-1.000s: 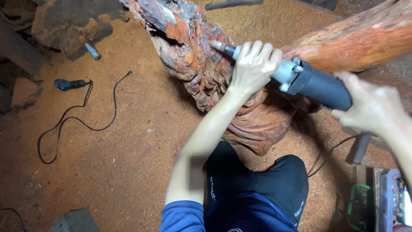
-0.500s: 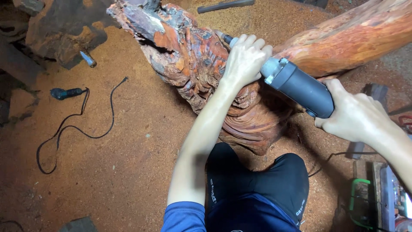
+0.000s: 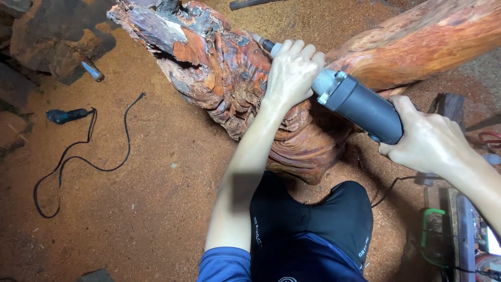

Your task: Carving and shaping a large piece of wood using a power carving tool.

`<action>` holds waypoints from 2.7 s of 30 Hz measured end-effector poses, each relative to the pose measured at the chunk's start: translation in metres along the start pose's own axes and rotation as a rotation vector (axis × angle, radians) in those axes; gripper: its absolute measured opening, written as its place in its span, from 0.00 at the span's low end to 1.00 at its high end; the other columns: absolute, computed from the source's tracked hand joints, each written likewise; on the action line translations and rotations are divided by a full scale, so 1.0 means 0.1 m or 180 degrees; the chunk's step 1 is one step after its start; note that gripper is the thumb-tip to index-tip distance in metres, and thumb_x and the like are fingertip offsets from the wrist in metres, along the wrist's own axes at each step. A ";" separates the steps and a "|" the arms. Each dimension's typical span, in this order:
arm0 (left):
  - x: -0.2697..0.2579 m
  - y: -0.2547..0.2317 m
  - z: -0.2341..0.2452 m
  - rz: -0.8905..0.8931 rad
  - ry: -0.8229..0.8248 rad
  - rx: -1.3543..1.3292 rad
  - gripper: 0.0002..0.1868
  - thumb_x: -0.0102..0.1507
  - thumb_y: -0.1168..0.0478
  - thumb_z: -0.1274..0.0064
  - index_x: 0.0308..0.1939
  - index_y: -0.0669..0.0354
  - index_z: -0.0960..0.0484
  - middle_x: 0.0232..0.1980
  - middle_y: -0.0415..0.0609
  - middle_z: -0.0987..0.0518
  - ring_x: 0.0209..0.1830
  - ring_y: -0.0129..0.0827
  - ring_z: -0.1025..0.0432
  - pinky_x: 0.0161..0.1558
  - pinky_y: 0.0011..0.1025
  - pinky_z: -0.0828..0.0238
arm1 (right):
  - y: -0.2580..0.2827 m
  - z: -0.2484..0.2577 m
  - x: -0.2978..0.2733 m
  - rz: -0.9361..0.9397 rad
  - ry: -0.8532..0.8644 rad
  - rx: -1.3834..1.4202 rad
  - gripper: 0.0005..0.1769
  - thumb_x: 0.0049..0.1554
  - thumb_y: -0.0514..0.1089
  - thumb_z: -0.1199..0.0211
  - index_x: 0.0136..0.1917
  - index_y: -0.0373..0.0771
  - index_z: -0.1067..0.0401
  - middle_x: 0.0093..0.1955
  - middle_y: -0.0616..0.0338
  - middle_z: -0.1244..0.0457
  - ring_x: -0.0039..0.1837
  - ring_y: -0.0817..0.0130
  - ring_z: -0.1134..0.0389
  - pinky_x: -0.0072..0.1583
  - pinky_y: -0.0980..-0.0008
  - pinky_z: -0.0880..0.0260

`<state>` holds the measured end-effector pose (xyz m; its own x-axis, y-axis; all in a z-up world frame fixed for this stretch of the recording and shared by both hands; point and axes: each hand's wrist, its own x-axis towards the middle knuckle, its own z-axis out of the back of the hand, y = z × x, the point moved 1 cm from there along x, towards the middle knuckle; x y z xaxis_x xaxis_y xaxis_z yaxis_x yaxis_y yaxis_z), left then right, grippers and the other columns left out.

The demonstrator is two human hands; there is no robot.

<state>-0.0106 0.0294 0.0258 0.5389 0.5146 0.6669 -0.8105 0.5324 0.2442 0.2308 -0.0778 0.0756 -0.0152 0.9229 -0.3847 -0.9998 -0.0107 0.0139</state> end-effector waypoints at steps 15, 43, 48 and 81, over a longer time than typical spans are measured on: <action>0.00 0.00 0.02 0.0060 -0.0330 0.0005 0.15 0.43 0.79 0.41 0.24 0.56 0.21 0.26 0.46 0.25 0.30 0.41 0.31 0.40 0.37 0.33 | -0.02 -0.04 0.09 0.0052 -0.0090 0.0001 0.54 0.45 0.58 0.33 0.80 0.60 0.52 0.57 0.45 0.27 0.57 0.33 0.25 0.58 0.44 0.26; 0.08 0.17 -0.14 0.0122 0.0145 0.0127 0.15 0.43 0.67 0.36 0.34 0.56 0.18 0.30 0.44 0.22 0.33 0.39 0.29 0.42 0.36 0.34 | -0.13 0.15 0.27 0.0405 -0.0248 -0.0185 0.44 0.46 0.58 0.35 0.72 0.55 0.47 0.60 0.53 0.29 0.56 0.36 0.24 0.54 0.38 0.24; 0.05 0.18 -0.15 0.0213 0.0083 0.0224 0.18 0.43 0.66 0.31 0.37 0.56 0.16 0.33 0.45 0.20 0.36 0.38 0.27 0.45 0.36 0.32 | -0.13 0.14 0.32 0.0478 -0.0351 -0.0170 0.47 0.45 0.57 0.34 0.75 0.56 0.48 0.64 0.54 0.31 0.56 0.34 0.24 0.55 0.37 0.24; 0.10 0.19 -0.06 0.0202 -0.0410 0.0279 0.09 0.47 0.68 0.40 0.27 0.56 0.24 0.28 0.45 0.27 0.31 0.41 0.32 0.41 0.39 0.34 | -0.14 0.15 0.36 0.0589 -0.0495 -0.0078 0.46 0.46 0.57 0.37 0.75 0.56 0.49 0.66 0.50 0.33 0.52 0.31 0.23 0.53 0.37 0.26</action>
<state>-0.0193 0.0482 0.0330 0.4569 0.4519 0.7662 -0.8619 0.4380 0.2556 0.2440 -0.0389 0.0753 -0.1985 0.9525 -0.2310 -0.9801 -0.1927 0.0480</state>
